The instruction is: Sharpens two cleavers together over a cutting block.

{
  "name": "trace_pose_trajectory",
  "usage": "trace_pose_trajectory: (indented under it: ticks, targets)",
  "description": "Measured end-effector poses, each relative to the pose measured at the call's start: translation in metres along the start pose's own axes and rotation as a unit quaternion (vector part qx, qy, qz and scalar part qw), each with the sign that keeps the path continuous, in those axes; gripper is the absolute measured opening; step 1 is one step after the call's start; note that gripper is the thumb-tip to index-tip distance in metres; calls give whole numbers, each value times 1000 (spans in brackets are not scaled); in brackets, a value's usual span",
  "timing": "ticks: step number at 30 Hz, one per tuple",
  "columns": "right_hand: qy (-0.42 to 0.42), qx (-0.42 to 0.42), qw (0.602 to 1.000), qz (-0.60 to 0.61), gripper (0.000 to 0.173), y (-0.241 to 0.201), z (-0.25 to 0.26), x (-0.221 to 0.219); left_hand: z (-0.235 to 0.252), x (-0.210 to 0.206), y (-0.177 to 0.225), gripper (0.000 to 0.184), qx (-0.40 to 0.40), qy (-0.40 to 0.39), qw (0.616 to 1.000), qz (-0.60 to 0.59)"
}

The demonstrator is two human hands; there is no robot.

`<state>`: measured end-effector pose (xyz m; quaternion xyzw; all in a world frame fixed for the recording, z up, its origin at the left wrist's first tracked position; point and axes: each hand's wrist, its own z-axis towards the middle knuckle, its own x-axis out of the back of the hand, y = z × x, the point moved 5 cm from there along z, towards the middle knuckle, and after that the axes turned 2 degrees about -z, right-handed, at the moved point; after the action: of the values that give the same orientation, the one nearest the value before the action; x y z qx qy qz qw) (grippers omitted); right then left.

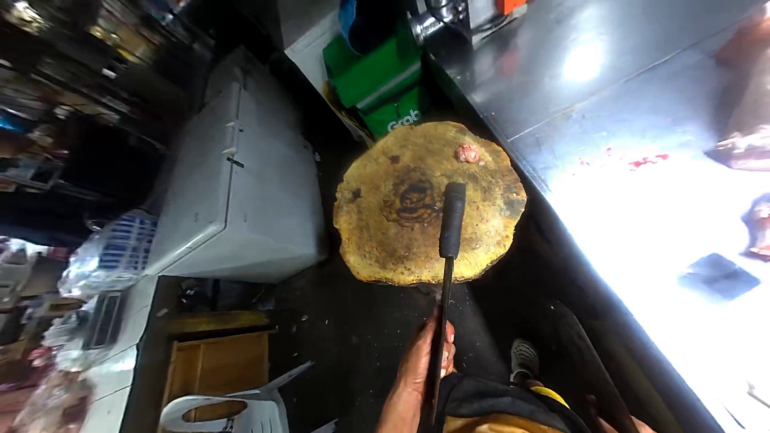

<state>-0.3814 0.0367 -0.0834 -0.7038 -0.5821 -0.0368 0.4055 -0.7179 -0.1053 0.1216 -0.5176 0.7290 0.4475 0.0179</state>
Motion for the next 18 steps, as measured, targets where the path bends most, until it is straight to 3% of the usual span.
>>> trace_pose_trajectory:
  ticks: [4, 7, 9, 12, 15, 18]
  targets:
    - [29, 29, 999, -19, 45, -27, 10, 18, -8, -19, 20, 48, -22, -76, 997, -4]
    - [49, 29, 998, -10, 43, -56, 16, 24, -7, -24, 37, 47, -19, -88, 996, 6]
    - [62, 29, 997, 30, 38, -71, 22, 22, 0, -19, 50, 45, -29, -72, 996, 34]
    - [65, 7, 991, 120, 33, -100, 28, 17, 21, -1, 79, 37, -82, 26, 984, 156]
    - [91, 8, 977, 192, 29, -133, 34, 8, 59, 33, 111, 31, -143, 86, 930, 327]
    - [110, 9, 979, 171, 27, -154, 33, -1, 98, 70, 140, 41, -123, 128, 818, 547]
